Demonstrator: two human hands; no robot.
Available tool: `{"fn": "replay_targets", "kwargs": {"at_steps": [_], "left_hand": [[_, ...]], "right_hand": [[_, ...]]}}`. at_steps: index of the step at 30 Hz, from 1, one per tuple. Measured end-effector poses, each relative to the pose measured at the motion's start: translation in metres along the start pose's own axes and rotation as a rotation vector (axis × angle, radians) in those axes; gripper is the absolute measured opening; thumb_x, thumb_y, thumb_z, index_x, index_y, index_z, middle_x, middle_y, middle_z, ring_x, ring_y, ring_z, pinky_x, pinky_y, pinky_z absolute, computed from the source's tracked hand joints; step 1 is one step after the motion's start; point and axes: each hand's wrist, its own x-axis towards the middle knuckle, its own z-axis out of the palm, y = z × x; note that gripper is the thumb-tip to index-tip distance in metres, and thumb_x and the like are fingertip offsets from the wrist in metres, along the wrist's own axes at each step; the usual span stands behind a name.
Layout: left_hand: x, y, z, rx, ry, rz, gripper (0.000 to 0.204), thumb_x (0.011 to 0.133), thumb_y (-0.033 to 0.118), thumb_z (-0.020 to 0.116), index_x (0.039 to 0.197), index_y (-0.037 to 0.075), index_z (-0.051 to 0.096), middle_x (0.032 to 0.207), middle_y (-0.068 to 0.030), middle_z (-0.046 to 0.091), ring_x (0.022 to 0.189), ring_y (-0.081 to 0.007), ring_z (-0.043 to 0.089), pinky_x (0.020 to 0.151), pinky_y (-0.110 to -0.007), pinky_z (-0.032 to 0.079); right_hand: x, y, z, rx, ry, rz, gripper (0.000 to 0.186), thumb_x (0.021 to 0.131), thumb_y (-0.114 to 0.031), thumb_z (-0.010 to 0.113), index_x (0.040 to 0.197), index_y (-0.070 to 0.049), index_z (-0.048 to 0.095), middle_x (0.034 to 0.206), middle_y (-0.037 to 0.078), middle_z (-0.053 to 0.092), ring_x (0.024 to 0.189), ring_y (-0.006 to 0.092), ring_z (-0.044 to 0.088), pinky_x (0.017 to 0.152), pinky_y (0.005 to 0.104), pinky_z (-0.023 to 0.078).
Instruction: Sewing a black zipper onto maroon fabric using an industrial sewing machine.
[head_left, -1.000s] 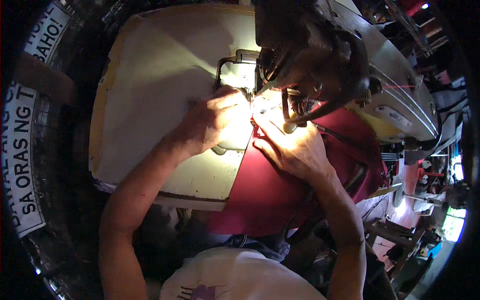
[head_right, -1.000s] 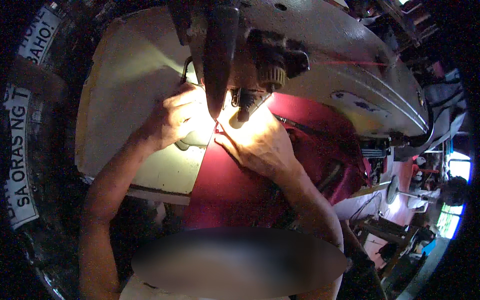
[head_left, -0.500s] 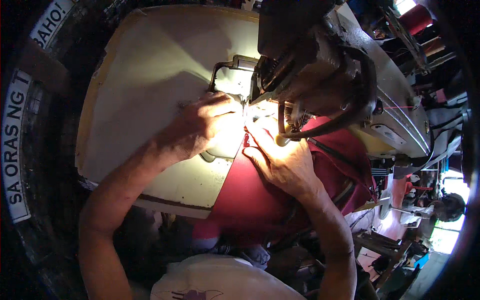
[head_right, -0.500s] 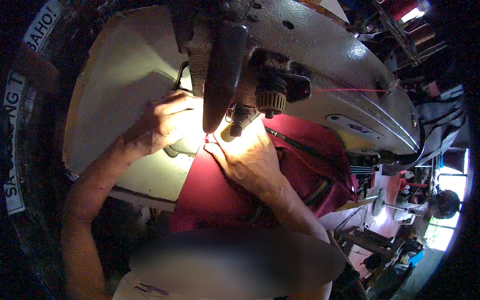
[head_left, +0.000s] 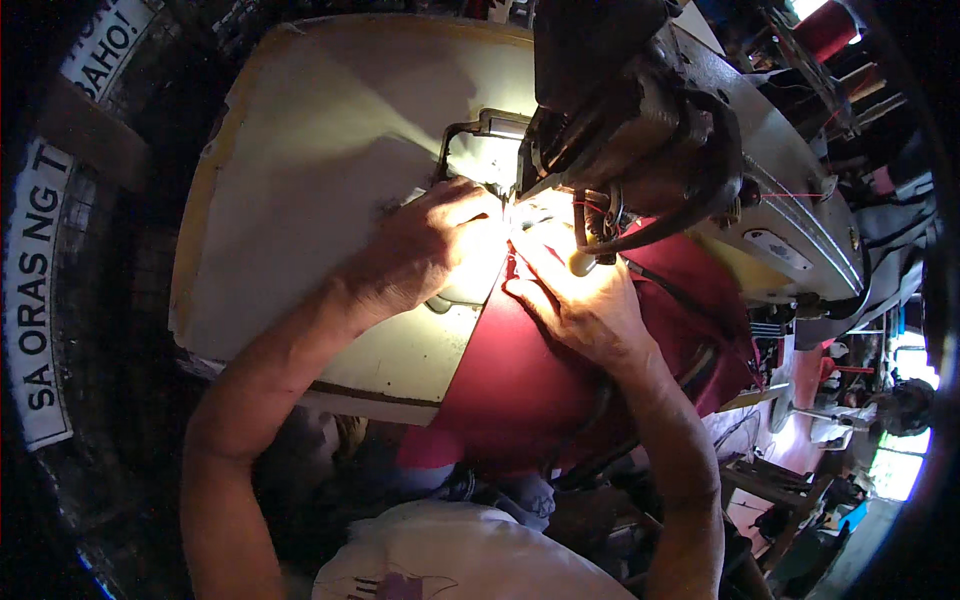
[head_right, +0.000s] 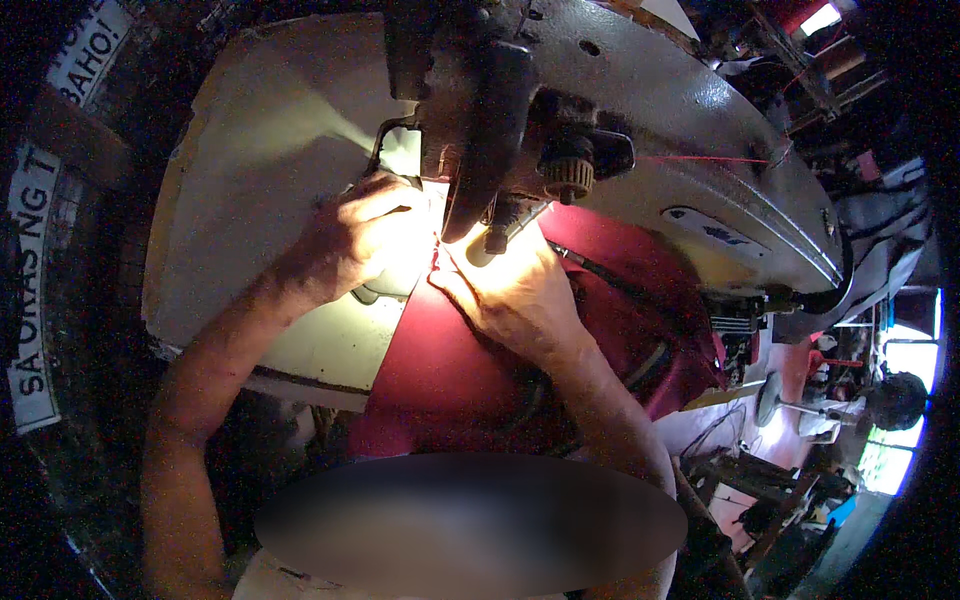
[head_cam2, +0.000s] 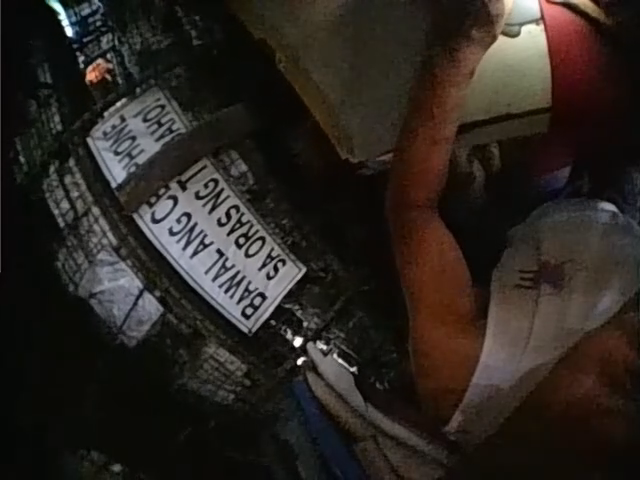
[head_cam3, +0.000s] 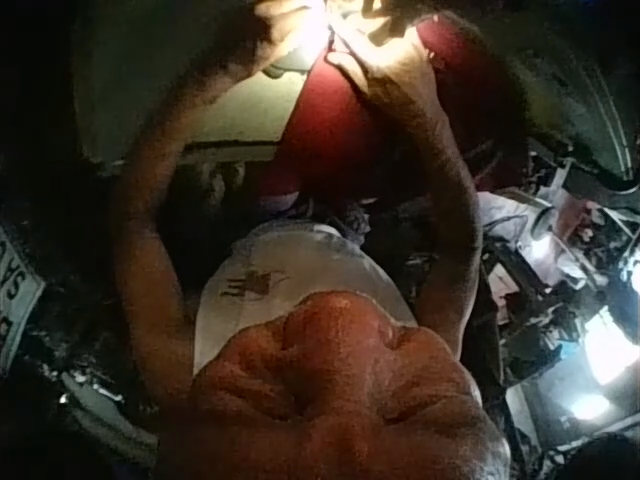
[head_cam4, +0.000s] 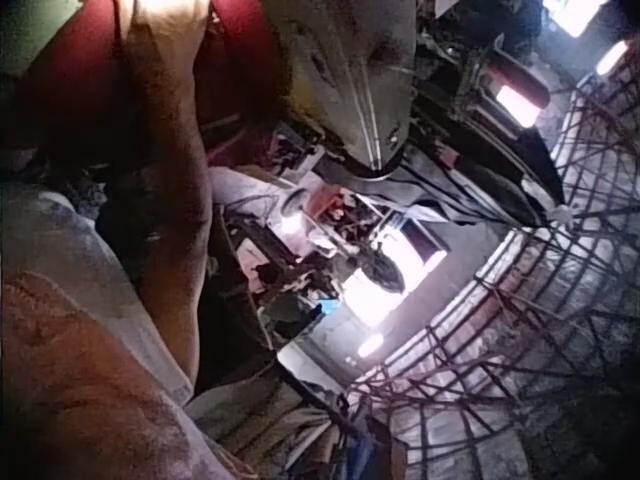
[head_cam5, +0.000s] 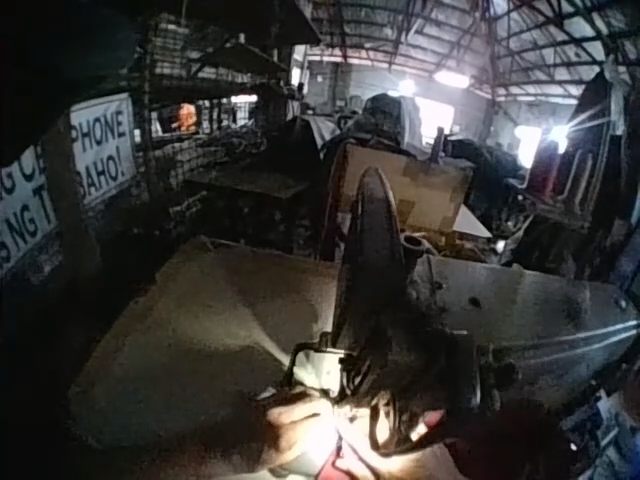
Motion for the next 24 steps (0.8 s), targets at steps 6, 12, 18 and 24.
{"fn": "replay_targets", "kwargs": {"at_steps": [6,12,18,24], "left_hand": [[0.005,0.005,-0.001,-0.067,0.035,-0.056,0.016,0.079,0.007,0.063,0.094,0.002,0.065,0.097,-0.0111,0.061,0.097,-0.0277,0.061,0.086,-0.036,0.052],[0.009,0.005,0.006,-0.115,0.089,-0.056,0.009,0.081,0.006,0.058,0.088,0.002,0.062,0.090,-0.0115,0.057,0.093,-0.0289,0.058,0.081,-0.038,0.051],[-0.004,-0.002,0.001,-0.079,0.053,-0.076,0.012,0.079,0.006,0.058,0.089,0.003,0.063,0.091,-0.0107,0.057,0.091,-0.0289,0.058,0.080,-0.038,0.051],[0.011,0.018,-0.004,0.042,0.009,-0.067,0.017,0.078,0.008,0.057,0.094,0.003,0.063,0.094,-0.0122,0.056,0.093,-0.0299,0.057,0.083,-0.039,0.049]], "right_hand": [[0.001,0.001,0.002,-0.054,0.066,-0.045,0.033,0.081,-0.018,0.073,0.111,-0.006,0.066,0.103,0.010,0.065,0.093,0.0268,0.064,0.082,0.0382,0.052],[-0.003,-0.003,-0.009,-0.051,-0.003,-0.002,0.036,0.082,-0.022,0.073,0.114,-0.007,0.065,0.112,0.012,0.064,0.101,0.0290,0.062,0.088,0.0418,0.050],[-0.036,-0.023,-0.064,-0.022,-0.083,-0.083,0.054,0.079,-0.034,0.075,0.125,-0.009,0.061,0.125,0.009,0.062,0.118,0.0310,0.057,0.101,0.0470,0.045],[-0.182,0.084,-0.210,-0.395,0.102,0.311,0.047,0.092,-0.018,0.057,0.138,-0.010,0.053,0.125,0.014,0.064,0.113,0.0331,0.062,0.099,0.0446,0.047]]}}
